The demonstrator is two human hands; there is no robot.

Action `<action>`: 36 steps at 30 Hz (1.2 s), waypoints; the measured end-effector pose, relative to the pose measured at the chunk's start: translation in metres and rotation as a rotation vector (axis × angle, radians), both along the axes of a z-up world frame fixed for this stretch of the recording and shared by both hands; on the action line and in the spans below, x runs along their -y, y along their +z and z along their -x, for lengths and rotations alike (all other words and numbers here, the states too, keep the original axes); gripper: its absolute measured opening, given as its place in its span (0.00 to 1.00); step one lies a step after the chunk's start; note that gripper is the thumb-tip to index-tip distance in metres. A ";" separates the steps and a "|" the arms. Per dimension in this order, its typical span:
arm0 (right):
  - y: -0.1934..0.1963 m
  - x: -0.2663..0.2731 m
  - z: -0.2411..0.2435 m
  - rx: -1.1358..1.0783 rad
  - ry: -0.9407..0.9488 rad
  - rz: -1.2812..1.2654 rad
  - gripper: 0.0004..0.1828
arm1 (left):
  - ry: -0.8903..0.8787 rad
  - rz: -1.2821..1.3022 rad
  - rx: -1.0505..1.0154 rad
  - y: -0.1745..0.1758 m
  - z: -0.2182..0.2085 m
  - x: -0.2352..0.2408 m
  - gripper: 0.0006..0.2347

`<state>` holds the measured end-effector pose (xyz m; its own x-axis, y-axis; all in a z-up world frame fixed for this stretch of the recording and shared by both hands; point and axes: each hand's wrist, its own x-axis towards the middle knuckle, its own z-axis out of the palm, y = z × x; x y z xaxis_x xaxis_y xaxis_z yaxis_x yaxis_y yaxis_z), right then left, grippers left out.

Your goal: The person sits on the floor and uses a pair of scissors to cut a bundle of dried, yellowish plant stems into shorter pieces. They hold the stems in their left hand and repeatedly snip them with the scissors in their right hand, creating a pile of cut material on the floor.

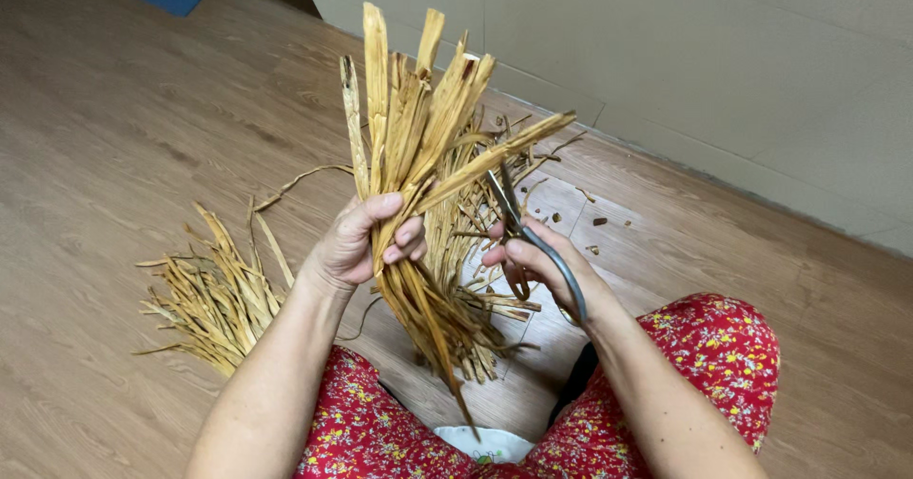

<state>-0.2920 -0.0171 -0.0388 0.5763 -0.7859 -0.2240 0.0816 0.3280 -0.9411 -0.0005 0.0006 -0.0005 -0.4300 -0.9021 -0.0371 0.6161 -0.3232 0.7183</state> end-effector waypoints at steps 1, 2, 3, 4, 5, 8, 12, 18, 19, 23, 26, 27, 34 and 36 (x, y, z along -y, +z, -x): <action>0.000 0.001 -0.001 0.034 -0.030 0.020 0.29 | -0.024 -0.001 -0.016 -0.001 0.000 -0.001 0.16; -0.001 0.003 -0.003 0.066 -0.058 0.041 0.28 | -0.037 -0.009 -0.015 -0.002 0.001 -0.001 0.17; -0.002 0.003 -0.004 0.099 -0.087 0.063 0.27 | -0.050 -0.017 -0.015 -0.004 0.001 -0.002 0.18; -0.003 0.003 -0.005 0.077 -0.171 0.108 0.25 | -0.062 -0.025 -0.014 -0.005 0.002 -0.002 0.18; -0.003 0.002 -0.005 0.054 -0.256 0.153 0.23 | -0.061 -0.023 -0.018 -0.006 0.003 -0.002 0.19; -0.003 0.000 -0.001 -0.090 -0.430 0.254 0.19 | -0.064 -0.031 -0.033 -0.008 0.002 0.000 0.19; 0.000 0.002 0.010 -0.151 -0.470 0.386 0.19 | -0.099 -0.052 -0.040 -0.008 -0.001 0.001 0.18; 0.004 0.006 0.017 0.003 -0.364 0.510 0.19 | -0.134 -0.010 0.033 -0.004 0.001 -0.002 0.17; 0.003 0.006 0.018 -0.042 -0.376 0.464 0.19 | -0.143 -0.008 0.037 -0.003 0.001 -0.002 0.17; 0.001 0.005 0.015 -0.047 -0.372 0.338 0.20 | -0.120 0.003 0.064 0.000 0.001 -0.003 0.17; -0.001 -0.002 0.009 0.055 -0.322 0.266 0.20 | -0.090 0.014 0.081 0.001 -0.002 -0.003 0.17; -0.003 -0.006 0.005 0.085 -0.304 0.238 0.20 | -0.078 0.022 0.086 0.000 -0.003 -0.003 0.18; -0.015 -0.037 -0.018 0.091 -0.234 0.227 0.23 | -0.037 0.010 -0.039 -0.005 -0.016 0.001 0.19; -0.015 -0.038 -0.021 0.119 -0.164 0.193 0.24 | -0.025 0.005 -0.032 -0.006 -0.017 0.000 0.19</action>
<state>-0.2710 0.0205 -0.0539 0.4512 -0.8924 0.0010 0.2328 0.1166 -0.9655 0.0163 0.0001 -0.0067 -0.4535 -0.8911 -0.0187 0.6308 -0.3356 0.6996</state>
